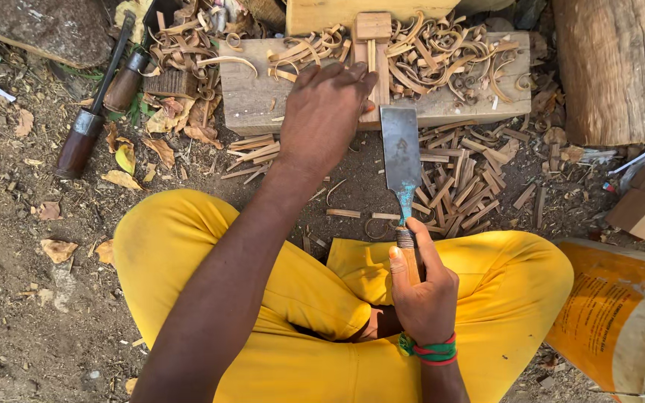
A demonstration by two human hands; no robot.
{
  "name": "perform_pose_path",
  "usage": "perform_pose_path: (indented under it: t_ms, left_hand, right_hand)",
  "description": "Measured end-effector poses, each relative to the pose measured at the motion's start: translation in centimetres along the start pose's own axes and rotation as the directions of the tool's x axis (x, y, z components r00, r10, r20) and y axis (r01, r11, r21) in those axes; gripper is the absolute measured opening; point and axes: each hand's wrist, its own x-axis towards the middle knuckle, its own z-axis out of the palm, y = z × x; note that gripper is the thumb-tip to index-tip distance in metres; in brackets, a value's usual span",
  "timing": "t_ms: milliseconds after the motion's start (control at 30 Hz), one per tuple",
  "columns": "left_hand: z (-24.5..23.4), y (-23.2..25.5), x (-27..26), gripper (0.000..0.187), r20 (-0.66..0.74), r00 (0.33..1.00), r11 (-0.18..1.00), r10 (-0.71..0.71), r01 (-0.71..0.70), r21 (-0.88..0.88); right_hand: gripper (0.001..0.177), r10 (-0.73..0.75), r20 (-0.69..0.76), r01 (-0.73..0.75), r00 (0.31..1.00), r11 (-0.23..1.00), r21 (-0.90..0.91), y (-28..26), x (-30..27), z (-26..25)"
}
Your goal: The person is carving a piece of wood using a large chisel and their hands. They guide the tool along the wood to create shavings and handle small wooden pegs.
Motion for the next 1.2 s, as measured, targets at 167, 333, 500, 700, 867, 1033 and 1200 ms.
perform_pose_path:
  t_ms: [167,333,500,700,867,1033,1200]
  left_hand:
    - [0.0,-0.1,0.0,0.042,0.026,1.0,0.998,0.006,-0.007,0.065]
    - [-0.5,-0.3,-0.1,0.051,-0.04,0.999,1.0,-0.004,0.004,0.008]
    - [-0.4,-0.1,0.1,0.051,0.051,0.998,0.999,-0.034,0.034,0.003]
    - [0.3,0.3,0.4,0.053,0.0,0.998,0.998,-0.065,0.065,0.027]
    - [-2.0,1.1,0.1,0.045,-0.01,1.0,0.999,-0.01,0.01,0.034]
    - [-3.4,4.4,-1.9,0.023,0.264,0.961,0.993,0.084,-0.103,0.058]
    - [-1.4,4.0,-1.7,0.029,0.11,0.993,0.999,0.05,-0.05,-0.002]
  right_hand:
    - [0.045,-0.009,0.001,0.009,1.0,1.0,-0.005,0.2,-0.1,-0.2]
    - [0.045,-0.077,-0.003,0.077,0.997,0.996,-0.049,-0.2,-0.2,-0.2]
    - [0.044,-0.142,-0.012,0.142,0.99,0.989,-0.033,-1.4,-0.5,-0.1]
    - [0.047,-0.251,0.042,0.254,0.967,0.962,-0.099,-3.8,0.1,0.6]
    - [0.052,-0.062,0.13,0.086,0.99,0.979,-0.186,-5.5,1.4,0.7]
    - [0.053,-0.067,0.116,0.088,0.991,0.978,-0.19,-6.3,2.1,0.9]
    - [0.053,-0.08,0.089,0.094,0.993,0.983,-0.161,-6.0,2.9,2.0]
